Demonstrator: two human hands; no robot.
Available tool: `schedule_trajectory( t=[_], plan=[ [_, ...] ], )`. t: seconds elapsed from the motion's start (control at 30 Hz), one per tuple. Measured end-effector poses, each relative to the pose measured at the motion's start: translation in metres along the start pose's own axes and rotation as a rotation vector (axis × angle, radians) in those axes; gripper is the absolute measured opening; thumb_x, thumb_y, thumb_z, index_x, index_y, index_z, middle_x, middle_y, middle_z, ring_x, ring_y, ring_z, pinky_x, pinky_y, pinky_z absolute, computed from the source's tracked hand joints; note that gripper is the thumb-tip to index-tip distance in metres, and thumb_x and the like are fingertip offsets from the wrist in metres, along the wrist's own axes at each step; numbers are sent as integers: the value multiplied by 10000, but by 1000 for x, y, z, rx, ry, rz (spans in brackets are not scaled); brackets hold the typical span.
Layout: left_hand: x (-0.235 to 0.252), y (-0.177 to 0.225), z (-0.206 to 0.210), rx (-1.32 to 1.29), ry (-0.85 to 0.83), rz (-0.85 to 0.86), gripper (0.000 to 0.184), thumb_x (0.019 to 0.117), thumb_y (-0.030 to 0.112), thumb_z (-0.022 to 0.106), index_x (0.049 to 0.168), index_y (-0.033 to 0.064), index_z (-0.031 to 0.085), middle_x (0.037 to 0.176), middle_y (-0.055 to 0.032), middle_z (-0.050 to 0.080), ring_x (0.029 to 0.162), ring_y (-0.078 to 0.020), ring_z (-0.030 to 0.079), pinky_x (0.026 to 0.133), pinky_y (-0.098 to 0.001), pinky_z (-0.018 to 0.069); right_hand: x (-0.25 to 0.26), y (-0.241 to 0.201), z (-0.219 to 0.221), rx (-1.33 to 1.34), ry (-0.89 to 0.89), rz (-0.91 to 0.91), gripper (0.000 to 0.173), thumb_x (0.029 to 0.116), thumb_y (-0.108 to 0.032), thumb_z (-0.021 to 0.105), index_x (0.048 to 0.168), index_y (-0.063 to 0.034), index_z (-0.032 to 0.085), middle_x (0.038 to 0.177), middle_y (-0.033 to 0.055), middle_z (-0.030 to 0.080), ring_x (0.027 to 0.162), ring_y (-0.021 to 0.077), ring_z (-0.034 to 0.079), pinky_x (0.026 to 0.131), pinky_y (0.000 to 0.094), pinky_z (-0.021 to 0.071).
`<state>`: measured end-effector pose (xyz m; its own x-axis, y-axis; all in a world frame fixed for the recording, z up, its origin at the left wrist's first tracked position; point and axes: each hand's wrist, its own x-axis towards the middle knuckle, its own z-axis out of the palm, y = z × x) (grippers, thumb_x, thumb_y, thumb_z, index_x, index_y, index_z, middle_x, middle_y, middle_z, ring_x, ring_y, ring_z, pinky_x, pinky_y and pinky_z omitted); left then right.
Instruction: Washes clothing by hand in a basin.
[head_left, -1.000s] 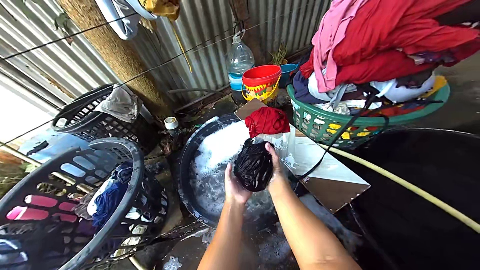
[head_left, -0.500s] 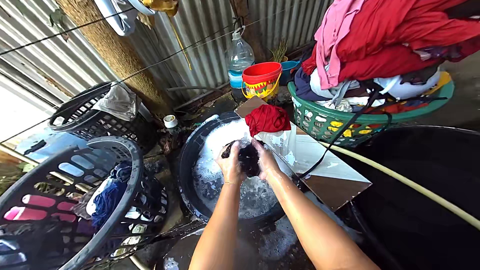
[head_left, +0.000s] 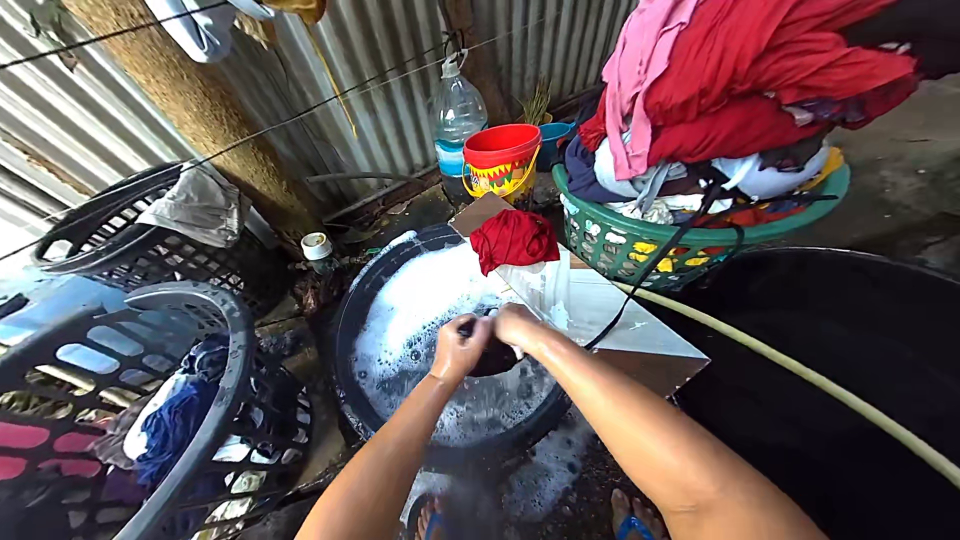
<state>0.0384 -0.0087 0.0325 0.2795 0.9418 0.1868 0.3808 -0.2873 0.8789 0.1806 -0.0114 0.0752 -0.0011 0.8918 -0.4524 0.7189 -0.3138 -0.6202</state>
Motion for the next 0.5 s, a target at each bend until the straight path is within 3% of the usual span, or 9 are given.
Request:
schedule_trajectory(
  t=[0.07, 0.1, 0.17, 0.23, 0.3, 0.33, 0.37, 0.43, 0.5],
  plan=[
    [3, -10, -9, -361, 27, -444, 531, 1129, 376, 340, 1291, -70, 578, 1152, -215, 675, 1045, -263, 672, 923, -457, 556, -2, 1, -10, 167, 137, -20, 581, 1048, -442, 559, 1303, 80, 593, 1280, 297, 625, 1234, 405, 598, 1051, 572, 448],
    [2, -16, -14, -524, -7, -612, 666, 1111, 521, 210, 1430, 8, 492, 1291, -201, 634, 1152, -281, 637, 966, -494, 533, -5, 2, -16, 258, 159, -89, 566, 1018, -405, 624, 1352, 46, 557, 1238, 285, 638, 1178, 394, 620, 1018, 568, 475],
    [0, -21, -24, -710, -85, -801, 714, 1074, 610, 163, 1426, 78, 484, 1260, -147, 645, 1117, -258, 636, 923, -486, 530, -14, -1, -29, 291, 123, -257, 527, 941, -215, 715, 1360, 25, 503, 1164, 264, 640, 1079, 364, 639, 946, 546, 514],
    [-1, -15, -32, -721, -172, -839, 513, 1117, 464, 243, 1271, 85, 552, 1044, -89, 686, 927, -202, 675, 808, -411, 567, -23, -8, -41, 202, 141, -398, 452, 882, -110, 756, 1250, 45, 543, 1064, 242, 645, 987, 339, 644, 873, 519, 524],
    [11, 6, -45, -606, -236, -749, 389, 1132, 334, 291, 1107, 92, 595, 831, -20, 676, 728, -116, 660, 668, -303, 568, -36, -15, -66, 103, 312, -526, 424, 842, -96, 796, 1178, 88, 613, 1048, 269, 669, 1002, 385, 660, 894, 564, 525],
    [21, 18, -55, -562, -263, -663, 379, 1133, 301, 290, 1082, 93, 603, 801, 1, 663, 704, -89, 644, 648, -270, 557, -47, -19, -85, 55, 437, -585, 404, 835, -95, 802, 1147, 95, 629, 1053, 274, 668, 1014, 397, 660, 905, 574, 524],
    [34, 33, -64, -539, -266, -552, 369, 1131, 281, 298, 1073, 94, 611, 805, 12, 673, 718, -73, 652, 663, -256, 565, -60, -23, -107, 21, 580, -642, 387, 821, -77, 803, 1120, 103, 635, 1064, 282, 659, 1028, 404, 653, 911, 571, 522],
    [74, 70, -81, -505, -300, -252, 371, 1113, 319, 324, 1199, 81, 595, 950, 6, 692, 868, -79, 669, 794, -289, 581, -91, -33, -161, -88, 853, -711, 367, 853, -44, 755, 1153, 114, 614, 1122, 302, 645, 1080, 401, 644, 946, 531, 516],
    [122, 127, -85, -525, -249, 27, 356, 1099, 351, 368, 1257, 91, 553, 1020, 6, 689, 933, -97, 678, 836, -318, 590, -115, -37, -221, -240, 1126, -762, 337, 900, -52, 650, 1186, 122, 612, 1177, 314, 634, 1137, 388, 623, 997, 478, 486]
  ],
)
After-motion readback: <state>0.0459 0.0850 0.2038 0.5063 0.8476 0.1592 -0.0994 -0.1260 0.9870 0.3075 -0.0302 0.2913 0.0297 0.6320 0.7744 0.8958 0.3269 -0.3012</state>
